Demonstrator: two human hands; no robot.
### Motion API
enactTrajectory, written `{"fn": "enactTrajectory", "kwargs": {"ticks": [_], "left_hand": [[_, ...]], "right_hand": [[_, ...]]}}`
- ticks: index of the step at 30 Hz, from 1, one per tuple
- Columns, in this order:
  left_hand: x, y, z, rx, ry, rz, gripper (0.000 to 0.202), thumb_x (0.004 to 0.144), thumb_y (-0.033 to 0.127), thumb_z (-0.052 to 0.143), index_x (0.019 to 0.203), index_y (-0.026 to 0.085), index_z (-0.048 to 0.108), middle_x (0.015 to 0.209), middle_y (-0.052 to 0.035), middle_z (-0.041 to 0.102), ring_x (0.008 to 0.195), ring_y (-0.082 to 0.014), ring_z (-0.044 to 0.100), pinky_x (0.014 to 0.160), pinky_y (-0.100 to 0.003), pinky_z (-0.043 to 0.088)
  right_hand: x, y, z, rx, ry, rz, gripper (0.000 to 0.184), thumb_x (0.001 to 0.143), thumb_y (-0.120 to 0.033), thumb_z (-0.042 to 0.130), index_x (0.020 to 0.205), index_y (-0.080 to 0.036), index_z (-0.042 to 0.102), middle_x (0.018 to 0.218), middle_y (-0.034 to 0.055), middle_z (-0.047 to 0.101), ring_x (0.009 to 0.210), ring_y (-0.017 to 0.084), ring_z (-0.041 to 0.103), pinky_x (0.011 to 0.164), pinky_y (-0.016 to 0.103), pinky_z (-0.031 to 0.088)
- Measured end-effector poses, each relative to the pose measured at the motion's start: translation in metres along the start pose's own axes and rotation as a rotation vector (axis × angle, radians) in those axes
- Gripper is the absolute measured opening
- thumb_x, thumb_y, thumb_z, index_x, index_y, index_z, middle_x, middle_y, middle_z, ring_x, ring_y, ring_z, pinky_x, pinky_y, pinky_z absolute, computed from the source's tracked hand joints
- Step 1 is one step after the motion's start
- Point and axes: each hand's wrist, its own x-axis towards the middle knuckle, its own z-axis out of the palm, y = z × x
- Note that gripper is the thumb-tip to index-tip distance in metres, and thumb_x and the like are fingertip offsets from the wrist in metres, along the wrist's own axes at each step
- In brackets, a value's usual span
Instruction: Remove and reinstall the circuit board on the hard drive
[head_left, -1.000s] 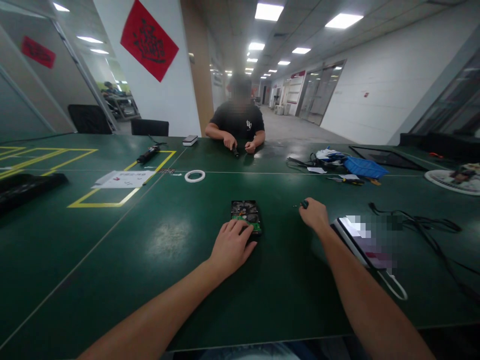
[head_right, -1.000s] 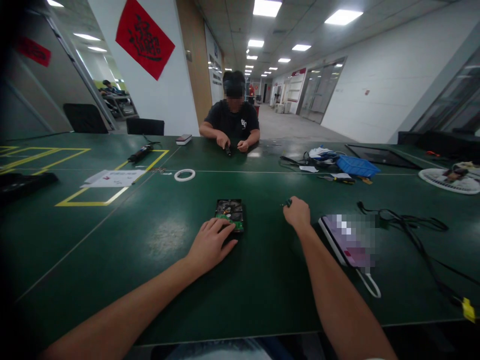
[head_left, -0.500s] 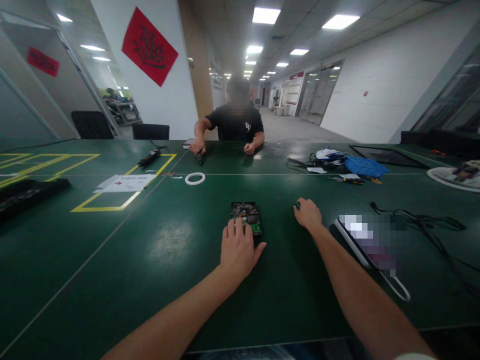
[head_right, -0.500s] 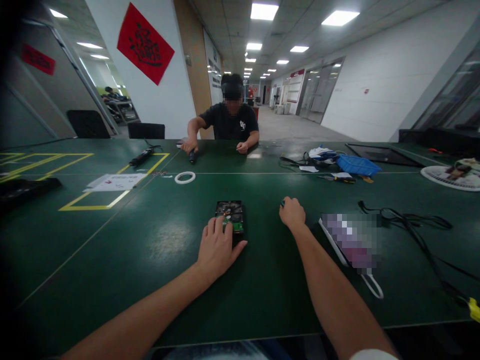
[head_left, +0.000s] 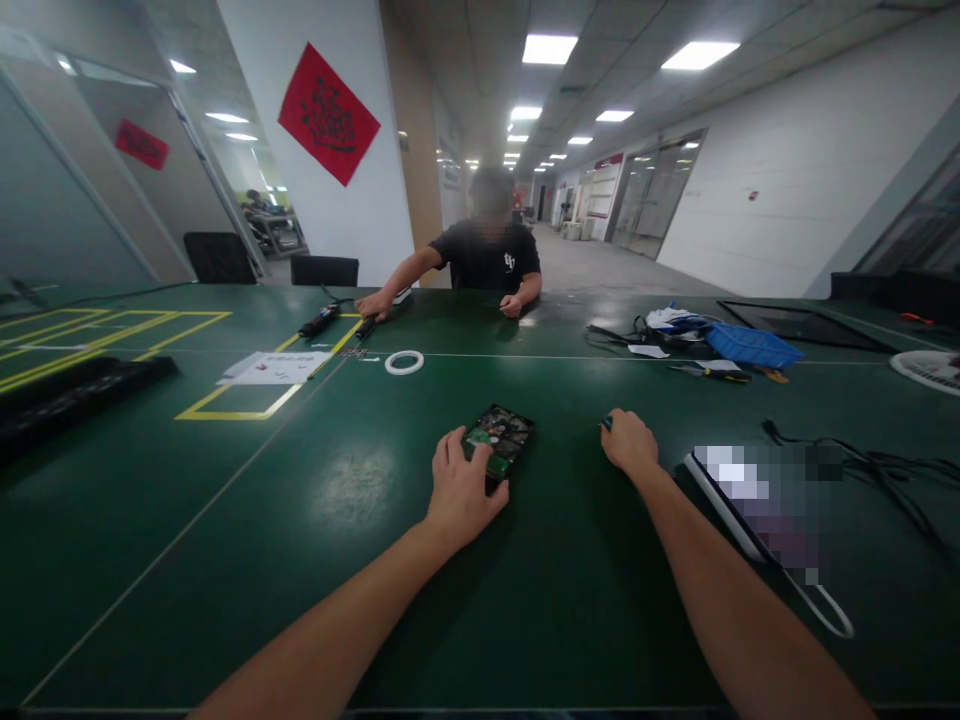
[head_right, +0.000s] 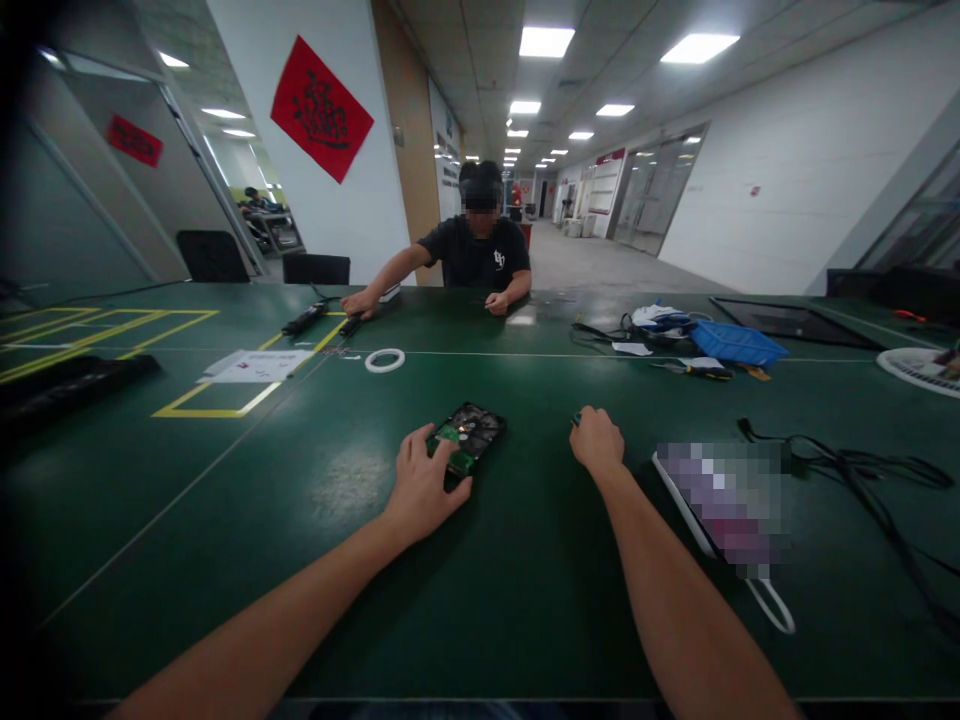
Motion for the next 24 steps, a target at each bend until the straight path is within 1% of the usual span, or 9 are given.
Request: {"fn": "enactTrajectory", "kwargs": {"ticks": [2,4,7,12,16,20,22,24], "left_hand": [[0.0,-0.02,-0.006,-0.03,-0.054,0.036,0.048,0.08,0.038,0.074,0.124,0.025,0.061,0.148,-0.0142,0.036,0.138,-0.0412,0.035,0.109,-0.062,0.036],[0.003,-0.037,-0.012,-0.078,-0.124,0.091,0.052,0.081,0.039,0.074,0.129,0.027,0.059,0.149,-0.0133,0.037,0.137,-0.0393,0.038,0.109,-0.06,0.038],[0.009,-0.049,-0.019,-0.153,-0.182,0.148,0.052,0.079,0.038,0.076,0.127,0.027,0.061,0.149,-0.0125,0.039,0.138,-0.0383,0.038,0.112,-0.057,0.037],[0.01,-0.049,-0.024,-0.299,-0.249,0.215,0.055,0.075,0.032,0.078,0.127,0.025,0.061,0.154,-0.0117,0.035,0.142,-0.0363,0.036,0.116,-0.053,0.036],[0.007,-0.047,-0.033,-0.434,-0.361,0.31,0.057,0.074,0.027,0.077,0.128,0.026,0.059,0.16,-0.01,0.03,0.146,-0.0326,0.034,0.119,-0.047,0.035],[0.008,-0.044,-0.04,-0.524,-0.485,0.358,0.055,0.076,0.023,0.075,0.128,0.027,0.059,0.164,-0.0079,0.025,0.148,-0.0308,0.033,0.12,-0.045,0.034],[0.008,-0.043,-0.042,-0.553,-0.515,0.362,0.054,0.077,0.022,0.074,0.128,0.027,0.058,0.165,-0.0074,0.024,0.149,-0.0303,0.032,0.12,-0.045,0.034],[0.007,-0.042,-0.042,-0.57,-0.525,0.356,0.058,0.078,0.024,0.075,0.132,0.027,0.055,0.165,-0.0078,0.023,0.149,-0.0303,0.032,0.12,-0.045,0.034]], "right_hand": [[0.002,0.001,0.001,-0.013,-0.004,-0.004,0.032,0.099,-0.037,0.046,0.115,-0.016,0.063,0.108,0.0163,0.062,0.093,0.028,0.066,0.074,0.038,0.052],[0.004,0.001,0.003,-0.029,0.002,-0.006,0.033,0.099,-0.038,0.044,0.115,-0.015,0.063,0.108,0.0165,0.062,0.094,0.029,0.066,0.074,0.039,0.052],[0.007,0.0,0.004,-0.04,-0.004,-0.009,0.033,0.099,-0.039,0.044,0.114,-0.016,0.064,0.108,0.0159,0.062,0.094,0.028,0.066,0.075,0.038,0.051],[0.006,-0.004,-0.005,-0.048,-0.039,0.018,0.032,0.098,-0.038,0.047,0.113,-0.015,0.064,0.11,0.0166,0.065,0.095,0.028,0.067,0.075,0.036,0.05],[-0.001,-0.008,-0.017,-0.095,0.026,0.044,0.031,0.097,-0.035,0.048,0.105,-0.012,0.067,0.101,0.0173,0.07,0.095,0.03,0.069,0.076,0.036,0.048],[-0.009,-0.016,-0.024,-0.113,0.083,-0.009,0.028,0.094,-0.036,0.05,0.094,-0.015,0.069,0.093,0.0152,0.072,0.088,0.029,0.069,0.071,0.034,0.043],[-0.013,-0.02,-0.024,-0.103,0.104,-0.031,0.026,0.092,-0.036,0.052,0.093,-0.015,0.068,0.09,0.0139,0.072,0.085,0.027,0.068,0.068,0.032,0.041],[-0.017,-0.022,-0.024,-0.078,0.127,-0.051,0.024,0.091,-0.035,0.053,0.092,-0.016,0.068,0.087,0.0121,0.072,0.081,0.024,0.067,0.065,0.031,0.038]]}}
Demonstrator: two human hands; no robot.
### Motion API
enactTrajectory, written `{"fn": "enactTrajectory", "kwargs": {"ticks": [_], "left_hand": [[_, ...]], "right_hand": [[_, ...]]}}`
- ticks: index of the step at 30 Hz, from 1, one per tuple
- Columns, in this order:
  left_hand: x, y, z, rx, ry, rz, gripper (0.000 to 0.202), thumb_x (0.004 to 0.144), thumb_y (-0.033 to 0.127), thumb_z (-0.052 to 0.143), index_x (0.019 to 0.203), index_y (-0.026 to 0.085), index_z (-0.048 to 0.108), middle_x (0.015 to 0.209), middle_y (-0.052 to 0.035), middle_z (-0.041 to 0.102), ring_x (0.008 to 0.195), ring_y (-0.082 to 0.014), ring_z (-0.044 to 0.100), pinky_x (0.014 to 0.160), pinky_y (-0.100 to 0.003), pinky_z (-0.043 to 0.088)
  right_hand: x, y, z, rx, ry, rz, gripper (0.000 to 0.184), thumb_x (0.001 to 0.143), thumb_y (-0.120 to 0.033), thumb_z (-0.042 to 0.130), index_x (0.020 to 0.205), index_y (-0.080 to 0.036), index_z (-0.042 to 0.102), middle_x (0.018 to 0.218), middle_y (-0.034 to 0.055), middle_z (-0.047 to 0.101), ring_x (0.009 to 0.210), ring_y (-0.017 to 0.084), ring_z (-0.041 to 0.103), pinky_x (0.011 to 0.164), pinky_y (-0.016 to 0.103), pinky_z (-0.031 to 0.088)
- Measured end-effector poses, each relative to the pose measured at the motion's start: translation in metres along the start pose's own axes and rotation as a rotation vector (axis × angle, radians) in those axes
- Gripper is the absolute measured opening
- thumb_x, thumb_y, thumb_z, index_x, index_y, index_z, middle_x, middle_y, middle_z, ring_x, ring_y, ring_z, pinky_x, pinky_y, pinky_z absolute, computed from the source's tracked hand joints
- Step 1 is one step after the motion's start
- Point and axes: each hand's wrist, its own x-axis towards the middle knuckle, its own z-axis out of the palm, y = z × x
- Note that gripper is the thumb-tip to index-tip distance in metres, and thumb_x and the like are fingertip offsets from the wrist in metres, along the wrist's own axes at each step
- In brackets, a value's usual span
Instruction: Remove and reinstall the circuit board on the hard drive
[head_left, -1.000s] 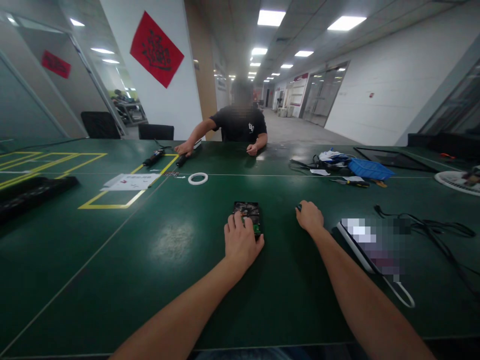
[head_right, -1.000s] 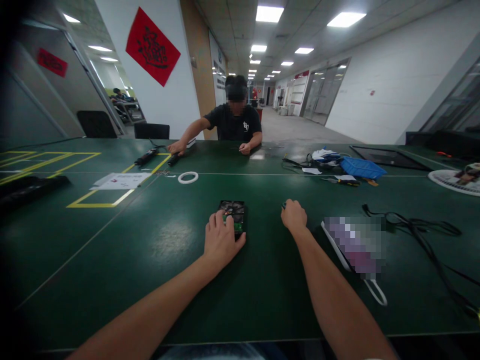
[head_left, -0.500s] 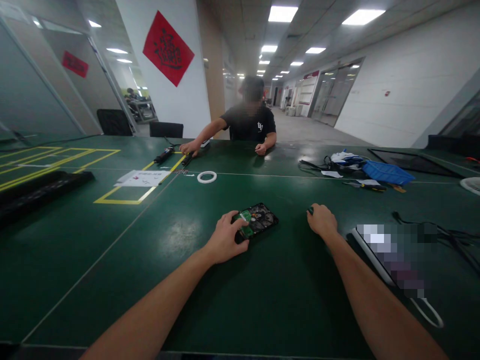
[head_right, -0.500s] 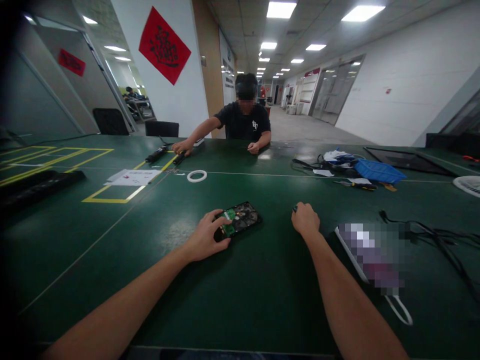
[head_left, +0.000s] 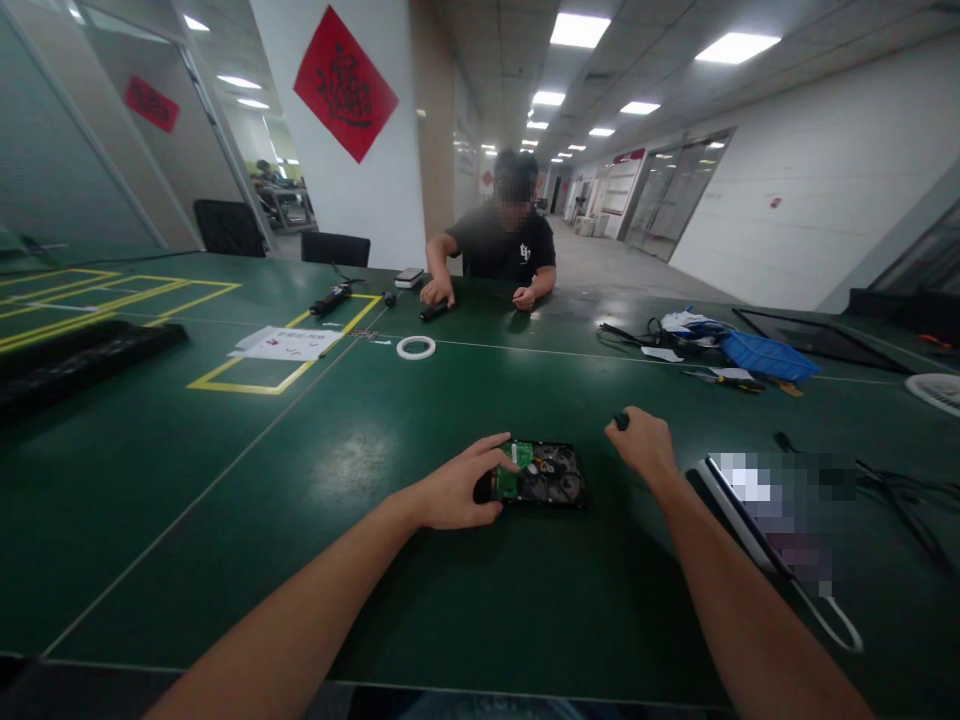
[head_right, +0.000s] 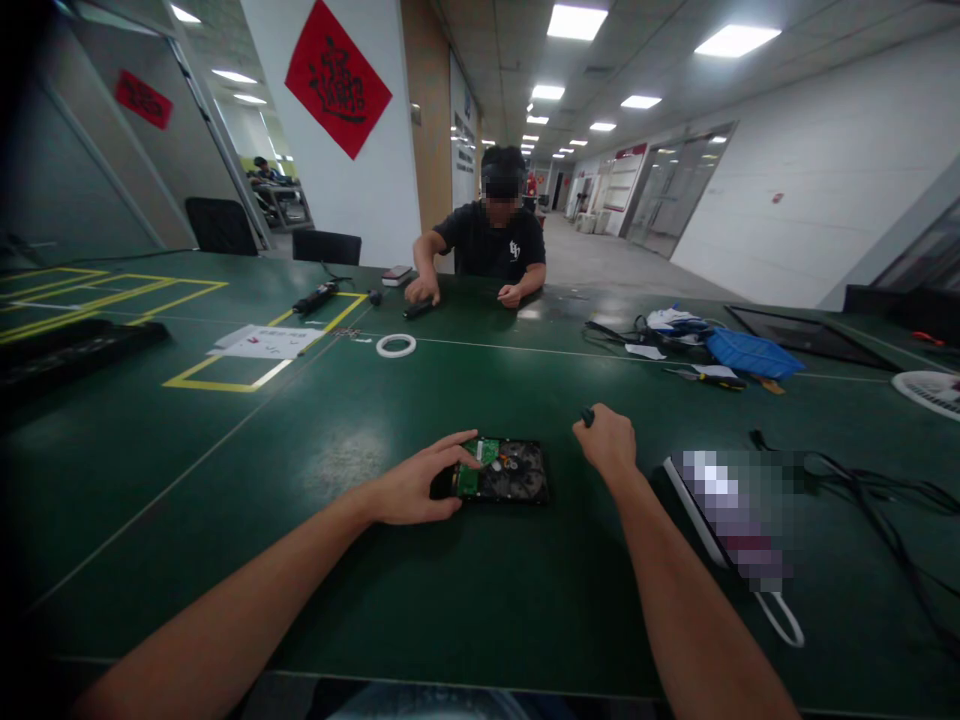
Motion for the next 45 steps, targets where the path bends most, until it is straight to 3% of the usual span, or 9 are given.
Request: {"fn": "enactTrajectory", "kwargs": {"ticks": [6,11,15,35,45], "left_hand": [[-0.001,-0.002,0.006,0.061,0.068,-0.034,0.087,0.075,0.047,0.082,0.15,0.029,0.041,0.164,-0.0113,0.023,0.149,-0.0343,0.028,0.12,-0.051,0.033],[0.0,-0.004,0.007,0.156,0.091,-0.026,0.076,0.076,0.047,0.081,0.144,0.032,0.052,0.156,-0.0102,0.035,0.145,-0.0343,0.034,0.117,-0.052,0.037],[0.0,-0.004,0.006,0.17,0.102,-0.021,0.074,0.076,0.045,0.082,0.143,0.033,0.053,0.155,-0.0093,0.037,0.143,-0.0342,0.037,0.117,-0.052,0.038],[0.0,-0.006,0.006,0.154,0.103,-0.027,0.069,0.076,0.046,0.082,0.139,0.031,0.058,0.156,-0.01,0.038,0.141,-0.0338,0.041,0.115,-0.05,0.041],[0.0,-0.003,0.006,0.127,0.113,-0.03,0.07,0.075,0.045,0.083,0.139,0.033,0.057,0.156,-0.0089,0.038,0.141,-0.0343,0.041,0.115,-0.051,0.04]], "right_hand": [[-0.019,-0.016,-0.008,0.182,-0.011,-0.235,0.017,0.089,-0.033,0.059,0.091,-0.02,0.07,0.09,0.006,0.073,0.082,0.02,0.065,0.072,0.029,0.042],[-0.043,-0.058,-0.016,0.424,-0.085,-0.502,0.016,0.09,-0.025,0.059,0.099,-0.024,0.072,0.105,0.0039,0.074,0.099,0.02,0.066,0.089,0.031,0.046],[-0.055,-0.081,-0.013,0.437,-0.109,-0.641,0.016,0.093,-0.024,0.057,0.101,-0.022,0.072,0.102,0.0055,0.072,0.097,0.02,0.065,0.088,0.032,0.046],[-0.057,-0.102,-0.007,0.304,-0.143,-0.584,0.015,0.098,-0.033,0.058,0.1,-0.023,0.069,0.1,0.0063,0.067,0.092,0.019,0.062,0.081,0.029,0.043],[-0.053,-0.089,-0.008,0.311,-0.102,-0.529,0.017,0.097,-0.033,0.057,0.096,-0.021,0.07,0.098,0.0064,0.067,0.091,0.019,0.062,0.081,0.029,0.043]]}}
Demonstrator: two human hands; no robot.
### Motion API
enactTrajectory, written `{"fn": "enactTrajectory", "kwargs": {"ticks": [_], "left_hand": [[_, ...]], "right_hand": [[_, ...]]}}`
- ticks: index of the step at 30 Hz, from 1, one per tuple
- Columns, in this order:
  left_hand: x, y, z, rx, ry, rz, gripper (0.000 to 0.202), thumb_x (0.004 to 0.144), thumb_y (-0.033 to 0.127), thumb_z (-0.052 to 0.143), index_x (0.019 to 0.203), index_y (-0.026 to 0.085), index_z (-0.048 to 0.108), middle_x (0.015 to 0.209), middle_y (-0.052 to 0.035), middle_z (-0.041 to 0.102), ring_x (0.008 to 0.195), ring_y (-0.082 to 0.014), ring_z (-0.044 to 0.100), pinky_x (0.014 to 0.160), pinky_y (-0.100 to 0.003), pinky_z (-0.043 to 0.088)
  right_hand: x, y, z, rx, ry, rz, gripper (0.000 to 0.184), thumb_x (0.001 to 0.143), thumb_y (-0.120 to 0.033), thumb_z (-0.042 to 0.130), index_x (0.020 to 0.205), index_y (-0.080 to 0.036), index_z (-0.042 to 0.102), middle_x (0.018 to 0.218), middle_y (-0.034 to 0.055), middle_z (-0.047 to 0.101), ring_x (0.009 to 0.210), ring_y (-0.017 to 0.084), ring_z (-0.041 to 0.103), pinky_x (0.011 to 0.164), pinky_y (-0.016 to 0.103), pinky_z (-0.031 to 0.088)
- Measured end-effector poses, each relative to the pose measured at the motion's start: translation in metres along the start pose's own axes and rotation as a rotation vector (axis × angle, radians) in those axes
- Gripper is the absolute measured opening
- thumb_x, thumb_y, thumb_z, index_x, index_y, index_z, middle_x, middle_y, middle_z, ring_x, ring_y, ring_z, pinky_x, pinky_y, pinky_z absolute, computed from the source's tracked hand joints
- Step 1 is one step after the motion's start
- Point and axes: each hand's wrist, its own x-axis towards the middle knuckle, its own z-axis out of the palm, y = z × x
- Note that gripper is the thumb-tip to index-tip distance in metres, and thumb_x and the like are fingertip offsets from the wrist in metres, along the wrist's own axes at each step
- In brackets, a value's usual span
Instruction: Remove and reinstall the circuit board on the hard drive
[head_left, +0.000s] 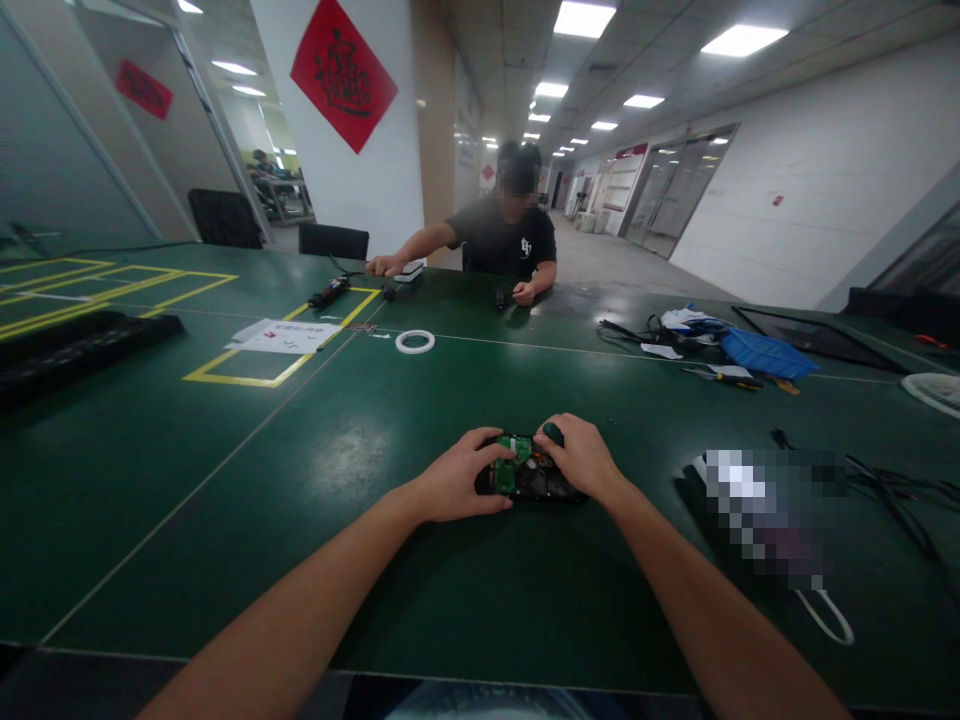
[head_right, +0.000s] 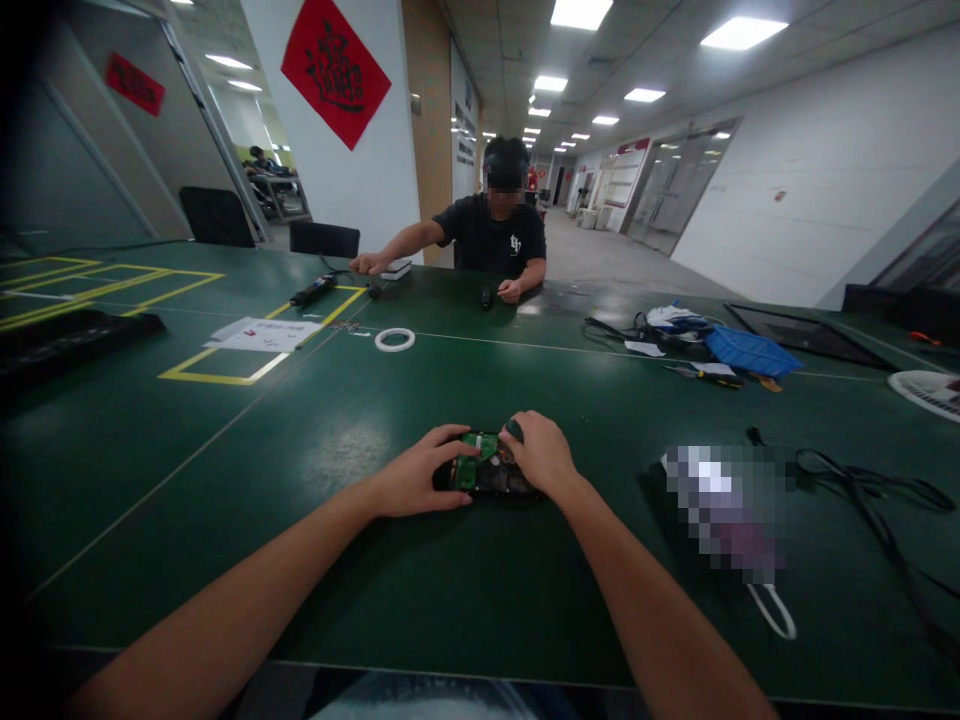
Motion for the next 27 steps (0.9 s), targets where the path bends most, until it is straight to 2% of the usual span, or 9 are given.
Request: {"fn": "enactTrajectory", "kwargs": {"ticks": [5,21,27], "left_hand": [[0.0,-0.002,0.002,0.012,0.012,0.012,0.07,0.074,0.044,0.083,0.138,0.032,0.058,0.154,-0.0093,0.039,0.139,-0.0336,0.043,0.114,-0.05,0.041],[0.0,-0.001,0.001,0.021,-0.002,0.014,0.07,0.076,0.045,0.082,0.139,0.03,0.056,0.153,-0.0105,0.038,0.138,-0.0327,0.044,0.115,-0.048,0.041],[0.001,-0.003,0.002,0.025,-0.003,0.018,0.069,0.076,0.046,0.081,0.139,0.03,0.057,0.152,-0.0106,0.039,0.137,-0.0327,0.044,0.114,-0.048,0.042]], "right_hand": [[0.001,-0.002,0.0,0.026,-0.047,-0.078,0.016,0.096,-0.033,0.06,0.097,-0.021,0.071,0.099,0.0062,0.067,0.09,0.018,0.062,0.081,0.028,0.044],[0.0,-0.012,0.007,-0.043,-0.07,-0.02,0.018,0.096,-0.037,0.061,0.096,-0.022,0.071,0.098,0.0067,0.068,0.09,0.02,0.063,0.078,0.03,0.044],[0.001,-0.006,0.003,-0.004,0.004,-0.023,0.023,0.098,-0.04,0.057,0.097,-0.022,0.071,0.1,0.007,0.068,0.091,0.02,0.063,0.081,0.031,0.045]]}}
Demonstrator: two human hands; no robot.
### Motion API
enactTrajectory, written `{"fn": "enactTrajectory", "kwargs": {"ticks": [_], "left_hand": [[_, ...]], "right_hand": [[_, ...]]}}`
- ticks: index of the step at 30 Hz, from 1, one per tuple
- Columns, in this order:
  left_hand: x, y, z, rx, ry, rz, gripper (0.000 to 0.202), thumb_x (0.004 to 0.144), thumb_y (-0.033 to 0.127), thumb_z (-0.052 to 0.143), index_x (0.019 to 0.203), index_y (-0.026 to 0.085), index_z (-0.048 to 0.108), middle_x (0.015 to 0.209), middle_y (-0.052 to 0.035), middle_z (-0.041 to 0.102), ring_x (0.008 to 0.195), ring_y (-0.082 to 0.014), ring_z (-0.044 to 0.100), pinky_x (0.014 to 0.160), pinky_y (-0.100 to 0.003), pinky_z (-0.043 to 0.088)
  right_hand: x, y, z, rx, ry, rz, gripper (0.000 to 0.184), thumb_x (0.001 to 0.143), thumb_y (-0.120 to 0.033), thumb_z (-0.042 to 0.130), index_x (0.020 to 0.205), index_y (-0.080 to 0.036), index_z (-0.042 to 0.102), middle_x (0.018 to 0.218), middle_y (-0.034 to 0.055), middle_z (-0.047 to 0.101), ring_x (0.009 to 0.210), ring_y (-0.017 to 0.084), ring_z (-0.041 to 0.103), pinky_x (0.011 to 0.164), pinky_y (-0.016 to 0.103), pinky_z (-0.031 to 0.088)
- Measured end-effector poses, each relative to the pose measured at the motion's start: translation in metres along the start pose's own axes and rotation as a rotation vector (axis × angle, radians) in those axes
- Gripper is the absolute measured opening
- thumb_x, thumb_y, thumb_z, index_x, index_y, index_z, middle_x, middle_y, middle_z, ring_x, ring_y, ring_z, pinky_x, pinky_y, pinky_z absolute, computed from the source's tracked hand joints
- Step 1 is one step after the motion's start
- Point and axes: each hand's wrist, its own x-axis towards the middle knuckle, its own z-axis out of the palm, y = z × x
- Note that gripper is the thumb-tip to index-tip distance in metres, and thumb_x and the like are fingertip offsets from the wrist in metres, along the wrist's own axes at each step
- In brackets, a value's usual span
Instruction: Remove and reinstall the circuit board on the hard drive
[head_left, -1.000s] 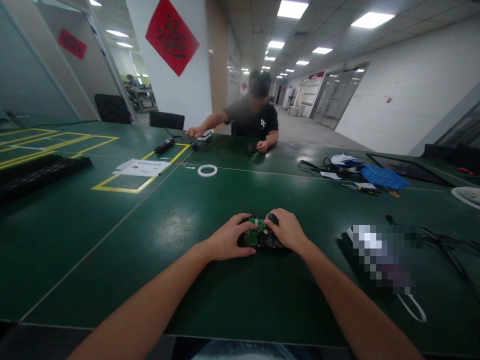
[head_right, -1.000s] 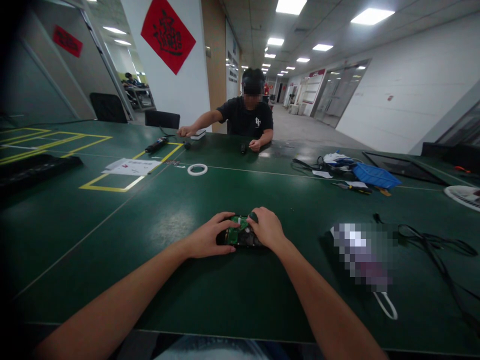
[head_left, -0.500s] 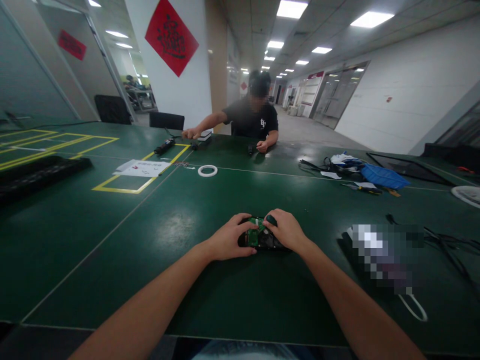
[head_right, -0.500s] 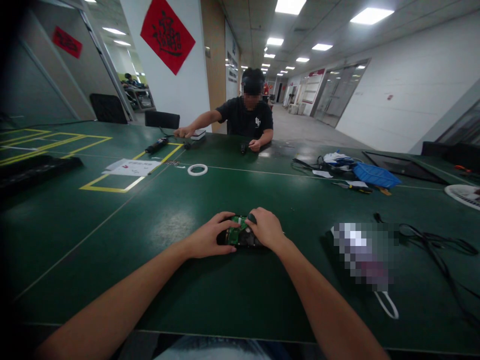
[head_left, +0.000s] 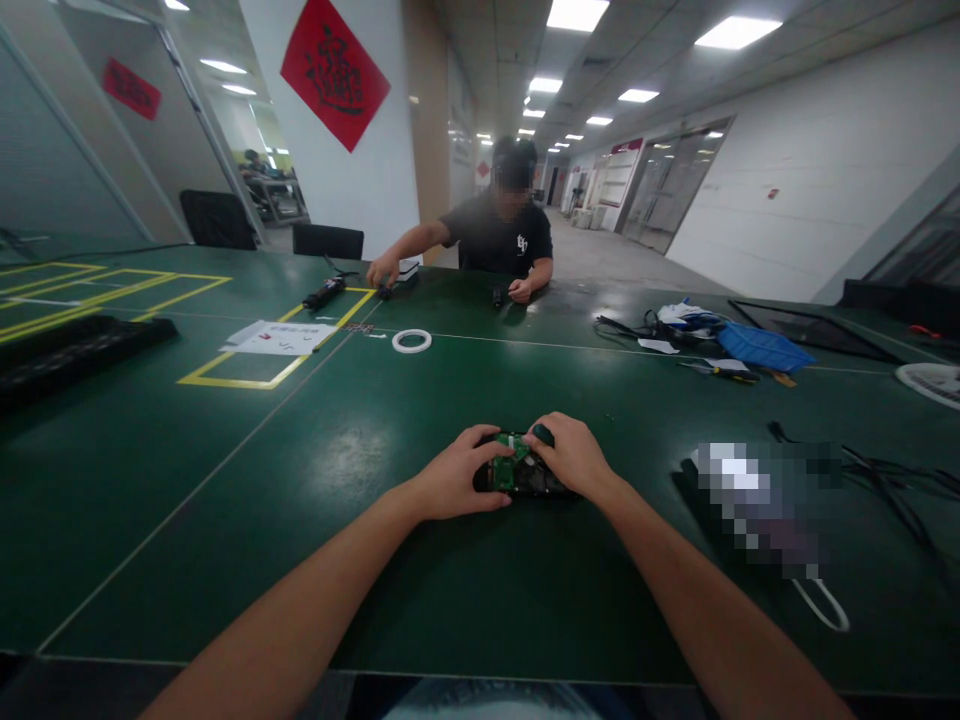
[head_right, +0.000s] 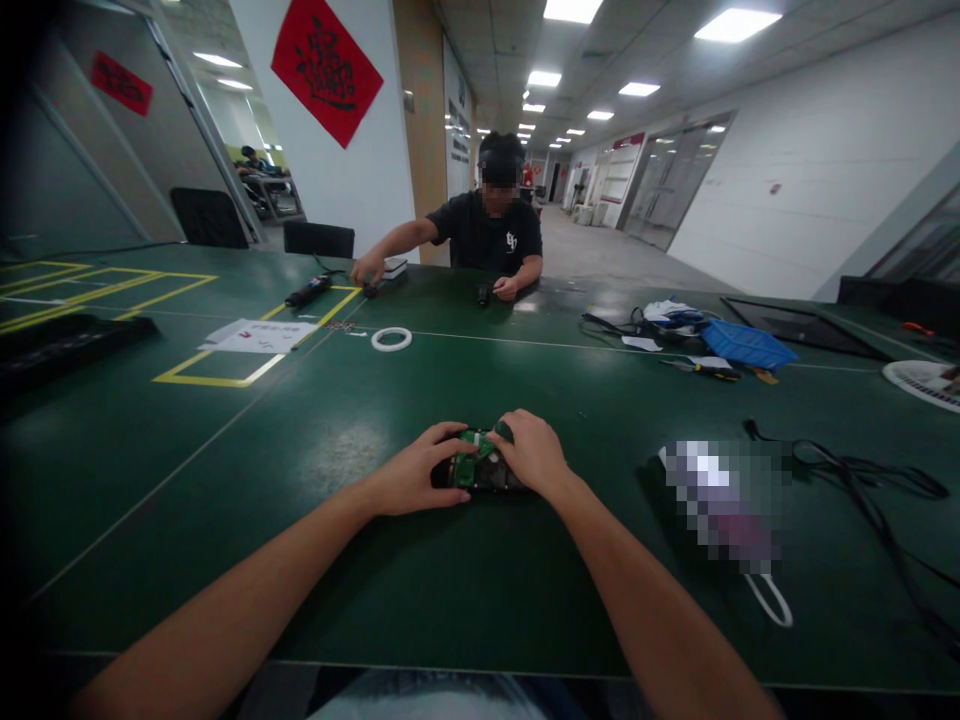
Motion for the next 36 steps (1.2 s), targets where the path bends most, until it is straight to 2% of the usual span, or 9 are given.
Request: {"fn": "enactTrajectory", "kwargs": {"ticks": [5,8,12,19,23,26,29,32,36], "left_hand": [[0.0,-0.001,0.001,0.0,0.005,-0.002,0.07,0.076,0.047,0.081,0.139,0.031,0.056,0.153,-0.0102,0.038,0.138,-0.0329,0.044,0.114,-0.048,0.042],[0.0,-0.002,0.002,-0.002,-0.008,-0.011,0.07,0.077,0.049,0.081,0.14,0.031,0.055,0.154,-0.0102,0.036,0.139,-0.0334,0.043,0.114,-0.049,0.042],[0.0,-0.003,0.002,-0.023,-0.012,-0.032,0.072,0.077,0.051,0.081,0.141,0.032,0.054,0.155,-0.0101,0.034,0.14,-0.0352,0.041,0.114,-0.051,0.041],[0.0,-0.005,0.003,-0.028,-0.013,-0.033,0.071,0.077,0.052,0.08,0.141,0.033,0.054,0.154,-0.0098,0.036,0.139,-0.0357,0.041,0.113,-0.052,0.043],[0.0,-0.004,0.003,-0.014,-0.014,-0.022,0.072,0.078,0.052,0.08,0.141,0.033,0.054,0.153,-0.0099,0.037,0.138,-0.0351,0.043,0.113,-0.051,0.042],[0.0,-0.003,0.002,-0.008,-0.018,-0.023,0.072,0.078,0.052,0.08,0.142,0.032,0.053,0.154,-0.0097,0.036,0.138,-0.0346,0.043,0.113,-0.05,0.042],[0.0,-0.003,0.001,0.002,-0.027,-0.026,0.071,0.08,0.053,0.078,0.143,0.032,0.052,0.154,-0.01,0.036,0.139,-0.0342,0.042,0.114,-0.05,0.042],[0.0,-0.003,0.001,0.008,-0.025,-0.02,0.071,0.079,0.054,0.078,0.142,0.031,0.053,0.154,-0.0105,0.036,0.139,-0.0344,0.042,0.113,-0.051,0.042],[0.0,-0.004,0.003,0.008,-0.013,-0.018,0.072,0.077,0.053,0.08,0.141,0.032,0.054,0.153,-0.01,0.037,0.138,-0.0344,0.044,0.112,-0.051,0.043]], "right_hand": [[-0.001,0.023,-0.014,0.049,0.167,0.088,0.024,0.096,-0.04,0.056,0.096,-0.02,0.069,0.1,0.0088,0.07,0.095,0.022,0.064,0.087,0.035,0.047],[-0.003,0.037,-0.02,0.127,0.304,0.108,0.025,0.091,-0.037,0.059,0.108,-0.02,0.067,0.107,0.0102,0.068,0.1,0.025,0.064,0.091,0.04,0.05],[-0.005,0.05,-0.029,0.276,0.458,0.093,0.036,0.089,-0.037,0.062,0.121,-0.02,0.062,0.115,0.0127,0.066,0.101,0.027,0.066,0.09,0.046,0.054],[-0.01,0.059,-0.043,0.404,0.766,0.096,0.063,0.087,-0.044,0.071,0.139,-0.022,0.042,0.116,0.0119,0.067,0.092,0.024,0.072,0.082,0.042,0.062],[-0.005,0.07,-0.021,0.263,0.688,0.041,0.052,0.09,-0.043,0.066,0.134,-0.021,0.048,0.119,0.014,0.066,0.092,0.025,0.072,0.082,0.045,0.062],[0.001,0.08,-0.005,0.225,0.59,0.03,0.059,0.091,-0.038,0.063,0.142,-0.018,0.042,0.119,0.0165,0.066,0.088,0.025,0.071,0.08,0.047,0.062],[0.002,0.084,-0.002,0.212,0.607,0.037,0.06,0.09,-0.034,0.064,0.143,-0.018,0.041,0.11,0.0145,0.068,0.082,0.025,0.071,0.078,0.048,0.062],[-0.001,0.073,-0.008,0.26,0.686,0.054,0.06,0.088,-0.034,0.068,0.14,-0.019,0.042,0.106,0.0121,0.068,0.08,0.024,0.071,0.076,0.046,0.063],[-0.008,0.038,-0.009,0.475,0.74,0.016,0.067,0.086,-0.035,0.073,0.142,-0.024,0.036,0.111,0.0103,0.067,0.088,0.022,0.073,0.078,0.041,0.065]]}}
